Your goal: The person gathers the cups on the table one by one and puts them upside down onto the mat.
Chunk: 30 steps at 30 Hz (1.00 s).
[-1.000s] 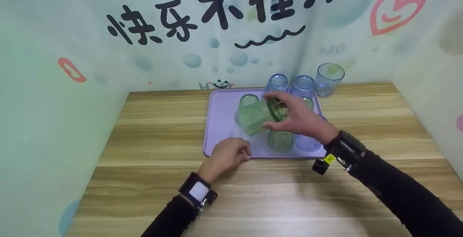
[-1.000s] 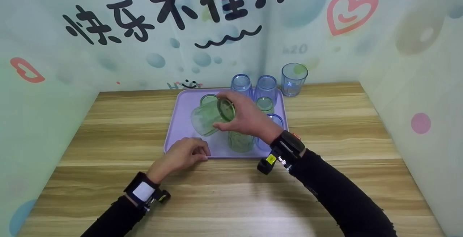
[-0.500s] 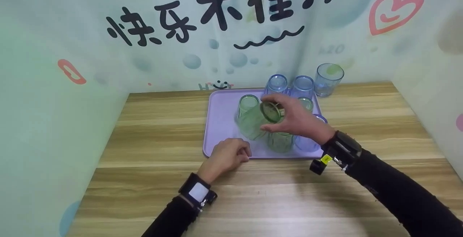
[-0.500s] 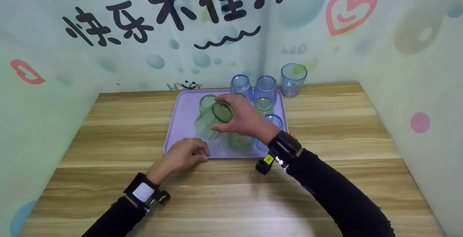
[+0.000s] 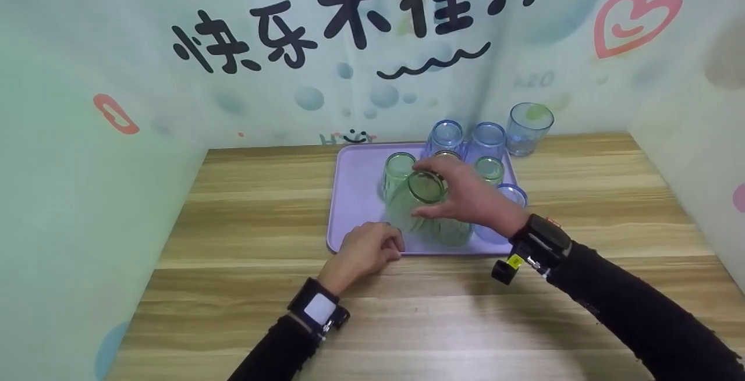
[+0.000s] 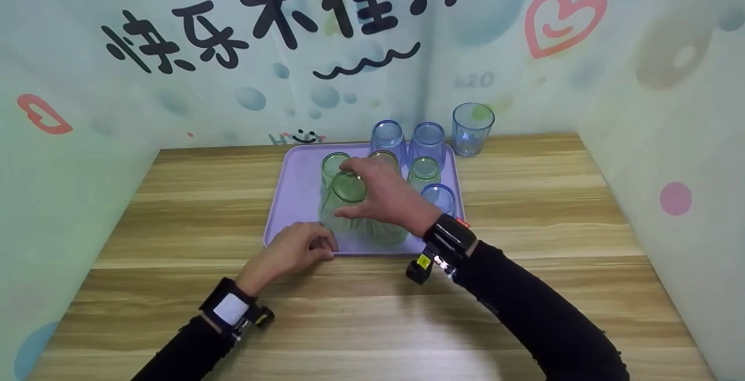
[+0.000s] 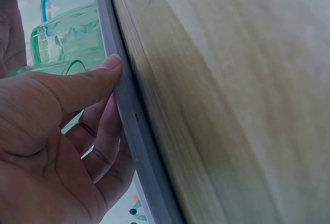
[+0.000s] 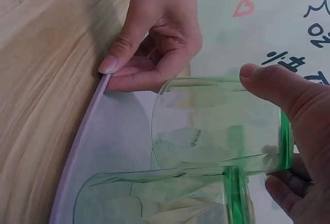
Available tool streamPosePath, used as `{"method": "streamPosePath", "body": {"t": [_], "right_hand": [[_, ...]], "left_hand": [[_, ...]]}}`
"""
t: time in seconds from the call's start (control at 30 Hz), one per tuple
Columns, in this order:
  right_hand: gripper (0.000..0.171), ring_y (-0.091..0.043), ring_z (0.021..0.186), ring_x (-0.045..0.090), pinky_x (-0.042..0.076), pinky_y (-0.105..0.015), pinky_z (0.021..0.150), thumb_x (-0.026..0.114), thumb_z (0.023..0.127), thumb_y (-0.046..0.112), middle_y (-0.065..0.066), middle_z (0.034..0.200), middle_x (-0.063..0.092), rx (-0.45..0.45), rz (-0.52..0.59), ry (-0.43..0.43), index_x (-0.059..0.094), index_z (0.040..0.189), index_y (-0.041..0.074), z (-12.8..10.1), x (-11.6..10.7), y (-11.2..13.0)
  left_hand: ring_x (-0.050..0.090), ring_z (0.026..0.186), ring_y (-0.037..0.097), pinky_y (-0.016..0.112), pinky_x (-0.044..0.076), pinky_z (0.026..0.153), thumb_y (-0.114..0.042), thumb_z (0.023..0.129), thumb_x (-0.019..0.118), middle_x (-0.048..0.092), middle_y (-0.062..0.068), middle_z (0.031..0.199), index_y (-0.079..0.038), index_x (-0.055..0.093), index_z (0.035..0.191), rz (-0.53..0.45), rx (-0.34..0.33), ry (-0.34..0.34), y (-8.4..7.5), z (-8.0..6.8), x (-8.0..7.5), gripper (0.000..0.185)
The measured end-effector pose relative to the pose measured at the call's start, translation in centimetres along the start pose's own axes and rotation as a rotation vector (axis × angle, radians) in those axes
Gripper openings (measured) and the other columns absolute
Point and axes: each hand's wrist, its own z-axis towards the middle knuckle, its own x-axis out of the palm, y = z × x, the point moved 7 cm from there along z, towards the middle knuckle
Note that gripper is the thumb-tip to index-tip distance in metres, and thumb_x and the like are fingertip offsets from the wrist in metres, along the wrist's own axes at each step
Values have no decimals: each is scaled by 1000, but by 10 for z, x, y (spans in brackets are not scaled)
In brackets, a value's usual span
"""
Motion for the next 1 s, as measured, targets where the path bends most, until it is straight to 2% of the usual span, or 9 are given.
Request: {"method": "streamPosePath", "body": {"t": [0.17, 0.33, 0.57, 0.8, 1.0], "right_hand": [[77, -25, 118, 56, 46, -44, 99, 88, 77, 45, -8, 128, 65, -37, -42, 0, 60, 136, 4, 2, 0, 6], [77, -25, 120, 54, 47, -46, 97, 87, 78, 48, -6, 130, 63, -6, -65, 11, 61, 137, 7, 2, 1, 9], [76, -26, 118, 54, 46, -45, 98, 88, 77, 46, -8, 128, 63, 2, -86, 0, 62, 136, 6, 4, 4, 11], [77, -26, 116, 54, 47, -44, 97, 90, 75, 43, -8, 126, 63, 42, -101, 31, 61, 135, 6, 4, 13, 9], [77, -26, 113, 55, 48, -43, 95, 91, 75, 42, -9, 125, 64, 33, -138, 39, 60, 135, 4, 4, 20, 11]], "left_hand": [[65, 81, 11, 36, 51, 73, -14, 89, 79, 69, -10, 80, -18, 77, 90, -5, 3, -3, 0, 0, 0, 5], [65, 81, 11, 35, 51, 74, -15, 89, 79, 70, -10, 83, -19, 78, 92, -2, -6, 2, 1, 1, 1, 5], [64, 81, 12, 35, 51, 76, -16, 90, 79, 69, -10, 83, -19, 78, 92, 0, -29, 17, 2, 2, 2, 4], [64, 84, 13, 35, 50, 78, -15, 90, 78, 69, -8, 87, -18, 78, 94, 11, -20, 18, 1, -1, 1, 5], [65, 84, 15, 35, 51, 77, -16, 89, 79, 71, -7, 86, -18, 79, 93, 31, 3, -8, -1, -1, 0, 4]]}}
